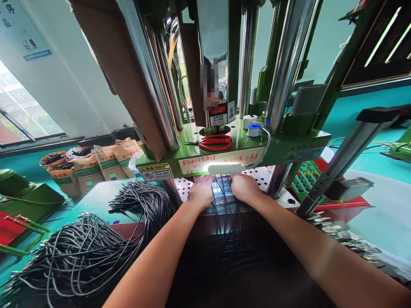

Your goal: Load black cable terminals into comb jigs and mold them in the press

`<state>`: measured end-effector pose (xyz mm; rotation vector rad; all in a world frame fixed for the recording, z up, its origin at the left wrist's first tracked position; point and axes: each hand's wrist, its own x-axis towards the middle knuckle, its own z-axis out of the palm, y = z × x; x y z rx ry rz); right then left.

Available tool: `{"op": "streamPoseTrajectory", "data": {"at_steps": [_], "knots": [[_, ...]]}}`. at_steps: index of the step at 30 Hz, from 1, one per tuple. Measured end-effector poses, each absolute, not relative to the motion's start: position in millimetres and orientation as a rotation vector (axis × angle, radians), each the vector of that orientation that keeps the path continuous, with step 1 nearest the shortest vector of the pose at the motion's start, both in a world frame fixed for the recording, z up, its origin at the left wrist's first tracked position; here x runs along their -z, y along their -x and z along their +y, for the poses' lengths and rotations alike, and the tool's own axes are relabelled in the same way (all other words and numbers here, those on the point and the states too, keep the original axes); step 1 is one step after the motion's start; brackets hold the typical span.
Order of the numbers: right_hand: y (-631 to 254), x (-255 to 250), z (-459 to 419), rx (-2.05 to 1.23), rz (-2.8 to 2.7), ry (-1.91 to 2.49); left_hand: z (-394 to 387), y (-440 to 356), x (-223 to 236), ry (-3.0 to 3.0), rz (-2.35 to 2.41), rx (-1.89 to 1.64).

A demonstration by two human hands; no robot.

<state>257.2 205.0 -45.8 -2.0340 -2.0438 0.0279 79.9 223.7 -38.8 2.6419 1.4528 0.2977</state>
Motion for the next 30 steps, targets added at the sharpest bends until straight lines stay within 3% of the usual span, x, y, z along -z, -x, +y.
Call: {"op": "streamPoseTrajectory", "data": {"at_steps": [11,30], "knots": [[-212.3,36.7,184.3,0.128,-2.064,1.984,220.8,-90.8,37.2,-2.673,1.420,-0.277],[-218.4,36.2,183.1,0.284,-2.007,2.083,218.5,-76.4,45.7,-2.651,1.438,-0.325]]}}
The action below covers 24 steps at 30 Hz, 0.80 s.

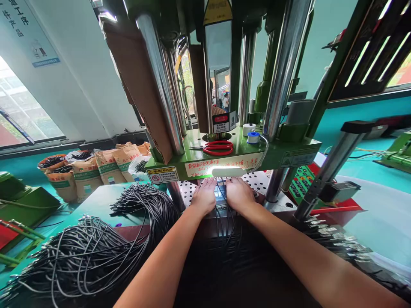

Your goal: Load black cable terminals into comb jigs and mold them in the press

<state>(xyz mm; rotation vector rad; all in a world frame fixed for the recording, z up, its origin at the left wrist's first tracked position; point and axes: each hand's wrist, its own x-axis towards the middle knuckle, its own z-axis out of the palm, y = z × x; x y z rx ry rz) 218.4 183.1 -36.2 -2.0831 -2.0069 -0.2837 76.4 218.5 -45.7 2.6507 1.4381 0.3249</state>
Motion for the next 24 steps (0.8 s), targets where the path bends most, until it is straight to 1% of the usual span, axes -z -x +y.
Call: {"op": "streamPoseTrajectory", "data": {"at_steps": [12,19,24], "knots": [[-224.0,50.4,204.1,0.216,-2.111,2.002,214.0,-91.5,45.2,-2.562,1.591,-0.344],[-230.0,46.1,186.8,0.234,-2.048,1.896,205.1,-91.6,39.8,-2.551,1.658,-0.369],[-230.4,58.2,187.4,0.142,-2.064,1.813,205.2,-94.4,43.4,-2.534,1.681,-0.375]]}}
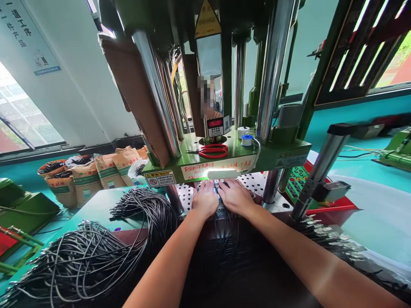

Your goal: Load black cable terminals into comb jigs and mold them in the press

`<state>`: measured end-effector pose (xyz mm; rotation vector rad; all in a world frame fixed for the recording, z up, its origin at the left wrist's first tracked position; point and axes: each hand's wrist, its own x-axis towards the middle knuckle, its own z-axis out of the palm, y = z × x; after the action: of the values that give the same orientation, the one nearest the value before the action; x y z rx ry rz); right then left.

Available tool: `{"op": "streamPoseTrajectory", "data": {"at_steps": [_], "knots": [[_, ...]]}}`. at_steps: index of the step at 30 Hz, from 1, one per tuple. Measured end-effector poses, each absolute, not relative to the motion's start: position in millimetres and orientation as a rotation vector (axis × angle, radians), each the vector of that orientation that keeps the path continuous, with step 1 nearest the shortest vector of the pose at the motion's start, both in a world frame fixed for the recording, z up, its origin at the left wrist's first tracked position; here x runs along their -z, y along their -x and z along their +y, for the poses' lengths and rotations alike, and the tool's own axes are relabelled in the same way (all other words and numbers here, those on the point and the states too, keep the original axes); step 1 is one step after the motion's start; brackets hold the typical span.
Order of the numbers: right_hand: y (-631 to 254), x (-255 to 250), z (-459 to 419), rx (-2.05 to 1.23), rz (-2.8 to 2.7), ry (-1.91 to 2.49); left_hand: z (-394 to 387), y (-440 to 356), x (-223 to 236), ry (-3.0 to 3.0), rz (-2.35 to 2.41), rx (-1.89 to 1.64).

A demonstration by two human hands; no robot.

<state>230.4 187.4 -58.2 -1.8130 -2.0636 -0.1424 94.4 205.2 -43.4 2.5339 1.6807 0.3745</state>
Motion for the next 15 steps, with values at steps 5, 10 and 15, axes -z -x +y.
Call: {"op": "streamPoseTrajectory", "data": {"at_steps": [5,10,15], "knots": [[-232.4,64.7,201.4,-0.033,-2.012,1.756,213.2,-105.3,46.5,-2.478,1.745,-0.392],[-236.3,57.7,210.5,-0.342,-1.842,1.617,219.1,-112.6,41.5,-2.433,1.793,-0.396],[-222.1,30.4,223.0,-0.791,-1.419,1.149,196.7,-108.3,18.7,-2.444,1.815,-0.477]]}}
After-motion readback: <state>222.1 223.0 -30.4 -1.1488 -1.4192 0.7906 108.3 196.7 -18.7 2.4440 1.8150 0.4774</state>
